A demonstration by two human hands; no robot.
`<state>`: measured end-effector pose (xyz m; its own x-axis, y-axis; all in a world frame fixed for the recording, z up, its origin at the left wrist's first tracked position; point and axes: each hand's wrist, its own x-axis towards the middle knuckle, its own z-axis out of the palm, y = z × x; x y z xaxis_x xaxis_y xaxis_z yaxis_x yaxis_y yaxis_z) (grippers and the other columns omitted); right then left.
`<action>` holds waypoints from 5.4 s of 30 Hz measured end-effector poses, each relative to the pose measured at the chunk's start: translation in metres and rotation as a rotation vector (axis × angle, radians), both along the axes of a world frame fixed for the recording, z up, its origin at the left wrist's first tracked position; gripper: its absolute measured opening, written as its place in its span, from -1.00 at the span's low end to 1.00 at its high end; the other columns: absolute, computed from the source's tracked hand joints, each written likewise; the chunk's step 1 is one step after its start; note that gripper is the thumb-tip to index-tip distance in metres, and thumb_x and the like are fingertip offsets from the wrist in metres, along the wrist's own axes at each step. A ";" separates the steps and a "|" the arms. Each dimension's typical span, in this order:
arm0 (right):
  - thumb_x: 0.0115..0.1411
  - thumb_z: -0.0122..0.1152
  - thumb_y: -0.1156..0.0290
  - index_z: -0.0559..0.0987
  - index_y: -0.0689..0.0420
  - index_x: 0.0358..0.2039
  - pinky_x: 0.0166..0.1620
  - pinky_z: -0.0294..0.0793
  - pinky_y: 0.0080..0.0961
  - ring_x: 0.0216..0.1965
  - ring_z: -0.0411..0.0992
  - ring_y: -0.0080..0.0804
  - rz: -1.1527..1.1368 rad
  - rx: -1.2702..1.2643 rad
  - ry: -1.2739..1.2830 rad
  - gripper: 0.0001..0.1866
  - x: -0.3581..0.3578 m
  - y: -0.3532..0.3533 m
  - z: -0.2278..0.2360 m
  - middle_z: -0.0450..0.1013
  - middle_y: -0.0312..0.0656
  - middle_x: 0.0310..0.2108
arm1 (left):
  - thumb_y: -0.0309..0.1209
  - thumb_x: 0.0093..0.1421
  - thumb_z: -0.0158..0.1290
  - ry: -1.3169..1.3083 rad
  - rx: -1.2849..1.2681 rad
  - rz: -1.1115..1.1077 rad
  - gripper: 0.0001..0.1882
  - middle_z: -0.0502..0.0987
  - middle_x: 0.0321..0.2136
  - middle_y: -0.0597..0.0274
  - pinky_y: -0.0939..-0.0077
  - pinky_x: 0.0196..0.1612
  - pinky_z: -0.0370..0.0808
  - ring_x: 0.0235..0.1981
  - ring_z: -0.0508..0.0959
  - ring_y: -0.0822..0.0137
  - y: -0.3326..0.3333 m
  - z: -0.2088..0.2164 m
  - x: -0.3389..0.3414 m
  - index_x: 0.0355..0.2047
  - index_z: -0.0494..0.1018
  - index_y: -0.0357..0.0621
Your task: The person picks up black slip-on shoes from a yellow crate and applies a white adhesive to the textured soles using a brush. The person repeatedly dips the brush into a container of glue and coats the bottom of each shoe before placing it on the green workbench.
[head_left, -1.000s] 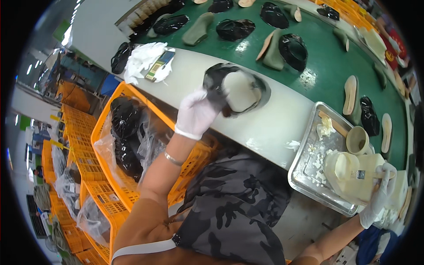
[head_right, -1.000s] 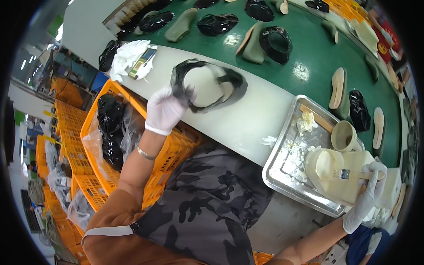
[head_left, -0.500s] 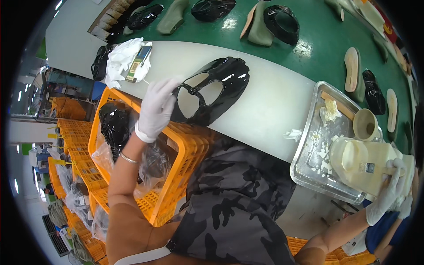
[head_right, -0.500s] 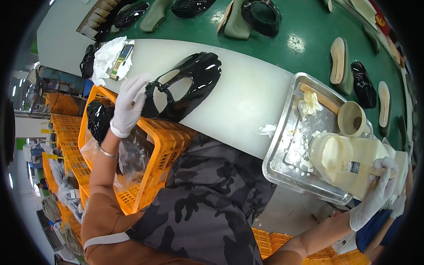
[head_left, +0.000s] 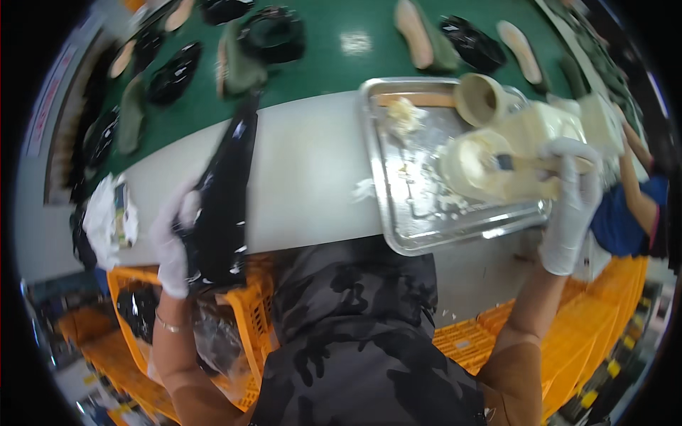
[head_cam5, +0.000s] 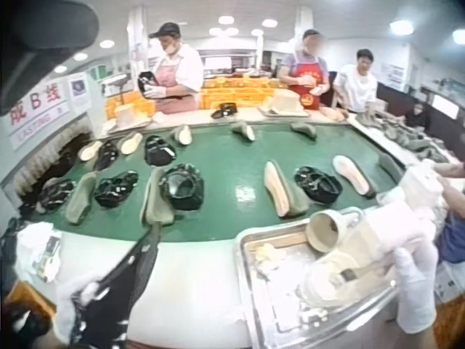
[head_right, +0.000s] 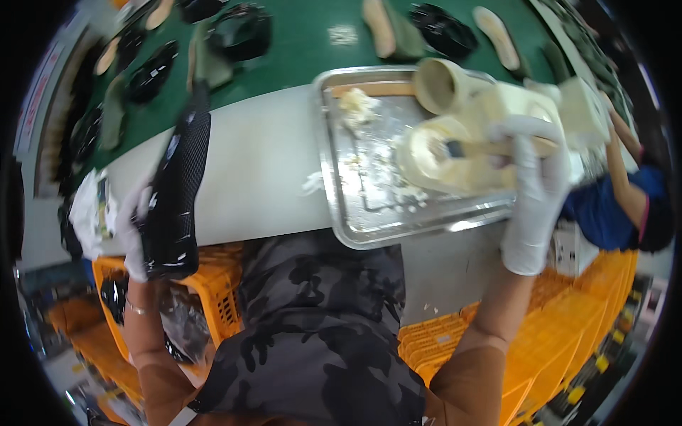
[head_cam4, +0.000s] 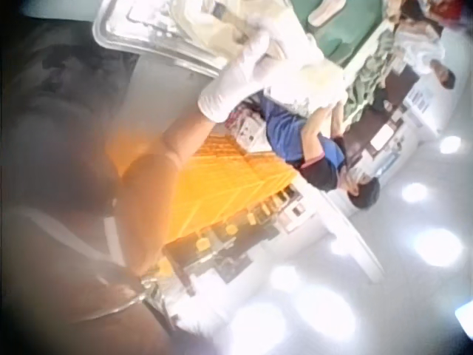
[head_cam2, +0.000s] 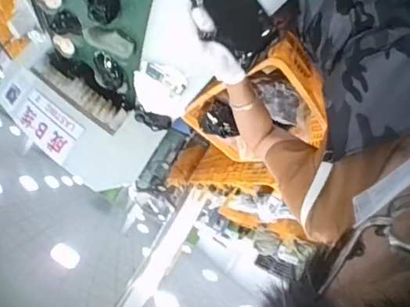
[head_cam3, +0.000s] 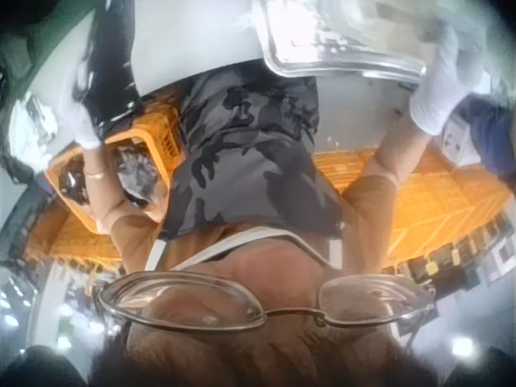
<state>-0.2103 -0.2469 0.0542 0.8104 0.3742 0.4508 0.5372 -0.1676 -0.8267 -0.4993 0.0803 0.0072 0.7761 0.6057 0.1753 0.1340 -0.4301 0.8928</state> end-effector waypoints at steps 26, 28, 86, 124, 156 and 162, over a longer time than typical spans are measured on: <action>0.23 -0.01 0.08 0.41 0.28 -0.25 -0.34 0.37 -0.58 -0.43 0.38 -0.47 0.126 0.299 0.040 -0.57 -0.023 -0.004 -0.032 0.44 -0.08 -0.41 | -0.26 0.18 -0.21 0.426 -1.288 -0.479 -0.56 0.42 -0.70 0.19 0.74 -0.64 0.24 -0.78 0.23 0.54 -0.135 0.006 0.110 -0.14 0.37 -0.45; 0.22 0.00 0.08 0.44 0.29 -0.30 -0.35 0.38 -0.56 -0.44 0.39 -0.43 0.303 0.316 0.023 -0.57 -0.018 0.000 -0.028 0.45 -0.08 -0.42 | -0.37 0.18 -0.20 0.423 -1.408 -0.451 -0.66 0.38 -0.71 0.25 0.79 -0.61 0.20 -0.77 0.20 0.60 -0.144 0.008 0.115 -0.16 0.37 -0.41; 0.27 -0.07 0.17 0.37 0.25 -0.22 -0.46 0.38 -0.60 -0.52 0.37 -0.43 -0.035 0.666 0.024 -0.66 -0.055 -0.015 -0.032 0.44 -0.05 -0.43 | -0.34 0.28 -0.15 -0.458 -0.657 -0.510 -0.78 0.53 -0.47 -0.07 0.43 -0.28 0.47 -0.36 0.53 0.19 -0.132 -0.028 0.086 -0.31 0.39 -0.26; 0.24 -0.05 0.41 0.37 0.24 -0.25 -0.40 0.42 -0.68 -0.44 0.41 -0.56 0.174 0.405 0.324 -0.84 -0.083 -0.003 -0.029 0.44 -0.18 -0.40 | -0.44 0.30 -0.22 -0.729 -0.279 -0.152 -0.82 0.49 -0.22 -0.07 0.37 -0.23 0.53 -0.22 0.54 0.13 -0.132 -0.033 0.121 -0.26 0.39 -0.19; 0.22 -0.04 0.46 0.36 0.28 -0.17 -0.32 0.44 -0.57 -0.42 0.43 -0.42 0.310 0.467 -0.298 -0.80 -0.051 0.020 0.004 0.45 -0.03 -0.34 | 0.11 0.16 -0.19 -1.074 -0.899 -1.041 -0.15 0.07 0.14 -0.15 -0.26 0.19 0.02 0.19 0.12 0.02 -0.104 -0.052 0.149 0.15 -0.05 -0.46; 0.18 0.05 0.53 0.37 0.27 -0.25 -0.37 0.46 -0.58 -0.46 0.47 -0.43 0.272 0.322 -0.197 -0.86 -0.053 0.029 -0.012 0.47 -0.17 -0.44 | 0.18 0.00 0.02 -1.040 -0.862 -0.812 -0.01 0.13 0.11 -0.05 -0.24 0.19 0.04 0.09 0.26 0.13 -0.121 -0.052 0.145 0.14 -0.03 -0.42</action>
<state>-0.2637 -0.2178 0.0425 0.5896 0.3772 0.7142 0.6779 0.2496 -0.6915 -0.3544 -0.0411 -0.0449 0.6951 0.2991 0.6537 -0.6742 0.5870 0.4483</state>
